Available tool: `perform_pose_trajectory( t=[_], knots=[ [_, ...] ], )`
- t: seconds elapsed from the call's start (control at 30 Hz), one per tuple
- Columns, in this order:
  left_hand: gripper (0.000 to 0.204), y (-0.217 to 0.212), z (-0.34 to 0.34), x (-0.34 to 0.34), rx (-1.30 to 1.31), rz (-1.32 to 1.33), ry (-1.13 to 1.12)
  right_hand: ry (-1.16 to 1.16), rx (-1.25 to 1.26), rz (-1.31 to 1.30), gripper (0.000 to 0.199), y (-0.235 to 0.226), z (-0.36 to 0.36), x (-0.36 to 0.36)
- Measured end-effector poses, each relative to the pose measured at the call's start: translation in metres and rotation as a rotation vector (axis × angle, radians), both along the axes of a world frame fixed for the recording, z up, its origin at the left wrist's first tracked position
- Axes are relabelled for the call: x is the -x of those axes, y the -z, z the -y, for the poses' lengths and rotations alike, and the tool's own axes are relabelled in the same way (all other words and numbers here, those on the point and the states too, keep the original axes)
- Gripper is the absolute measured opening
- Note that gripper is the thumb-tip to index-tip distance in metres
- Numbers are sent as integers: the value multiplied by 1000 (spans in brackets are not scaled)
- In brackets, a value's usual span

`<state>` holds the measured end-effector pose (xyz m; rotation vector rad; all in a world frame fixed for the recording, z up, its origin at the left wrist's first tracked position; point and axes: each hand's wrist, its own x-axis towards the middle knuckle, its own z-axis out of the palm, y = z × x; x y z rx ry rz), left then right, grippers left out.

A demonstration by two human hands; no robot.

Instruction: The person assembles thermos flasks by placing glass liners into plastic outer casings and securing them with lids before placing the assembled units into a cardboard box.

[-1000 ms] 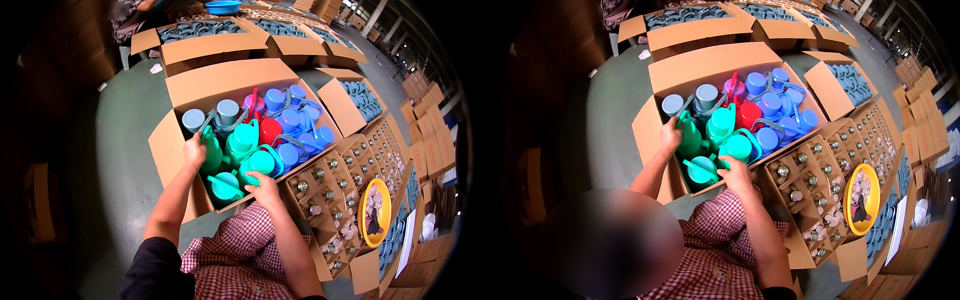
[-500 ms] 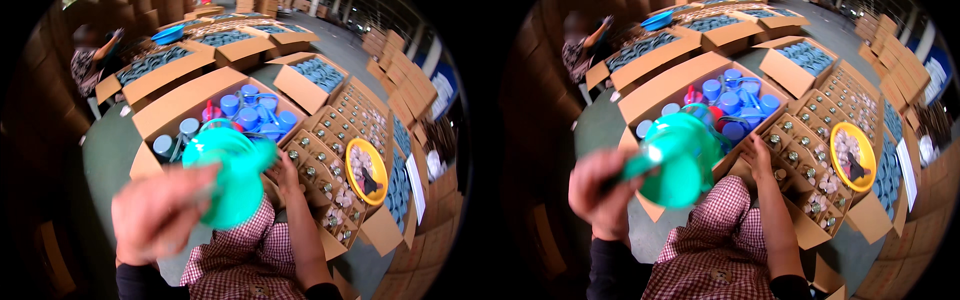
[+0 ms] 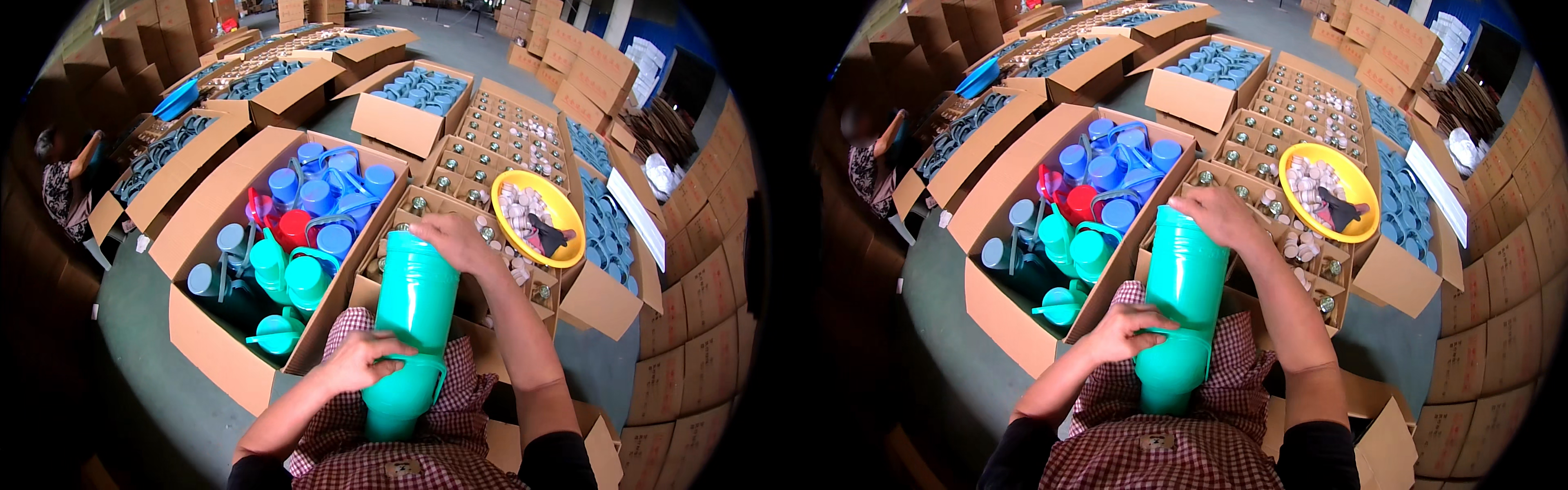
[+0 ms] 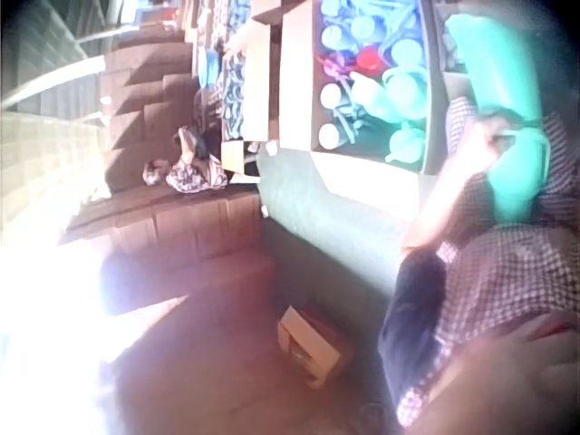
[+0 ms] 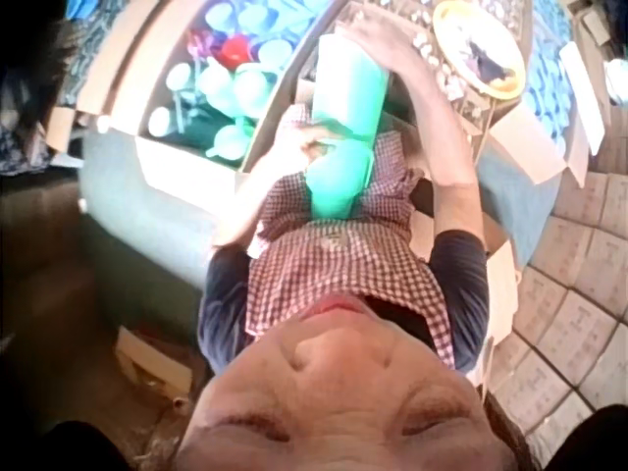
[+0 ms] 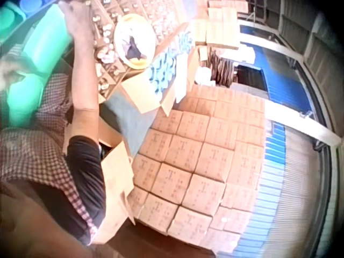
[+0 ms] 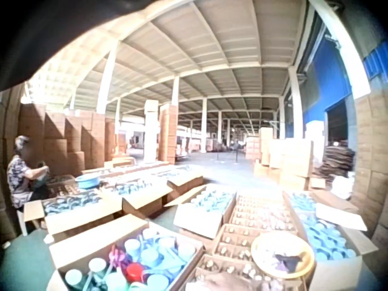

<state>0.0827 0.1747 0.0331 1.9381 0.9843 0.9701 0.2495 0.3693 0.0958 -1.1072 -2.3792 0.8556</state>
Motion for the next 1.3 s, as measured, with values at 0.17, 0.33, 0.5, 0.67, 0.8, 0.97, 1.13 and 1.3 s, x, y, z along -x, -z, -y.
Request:
perform_pose_trajectory(
  t=[0.17,0.33,0.5,0.67,0.8,0.97,1.13,1.3],
  knots=[
    [32,-6,-55,45,59,590,-486,-14,-113,-109,32,-7,17,-2],
    [70,47,-155,53,267,825,-343,-197,-211,-353,31,-12,21,7],
    [96,6,-168,20,232,828,77,-290,-140,-547,50,21,-10,-17],
    [92,-39,-151,51,-151,1208,560,-76,52,-773,70,93,-37,-35],
    [98,31,-184,46,177,839,-65,-399,-109,-904,87,15,-16,-12],
    [83,-25,-163,48,-19,951,542,-43,314,-807,68,92,-39,-45],
    [49,-33,-184,48,-33,402,146,794,107,233,36,195,-80,-113],
    [42,-56,-183,44,-101,254,-523,625,244,773,41,212,-101,-133]
  ],
)
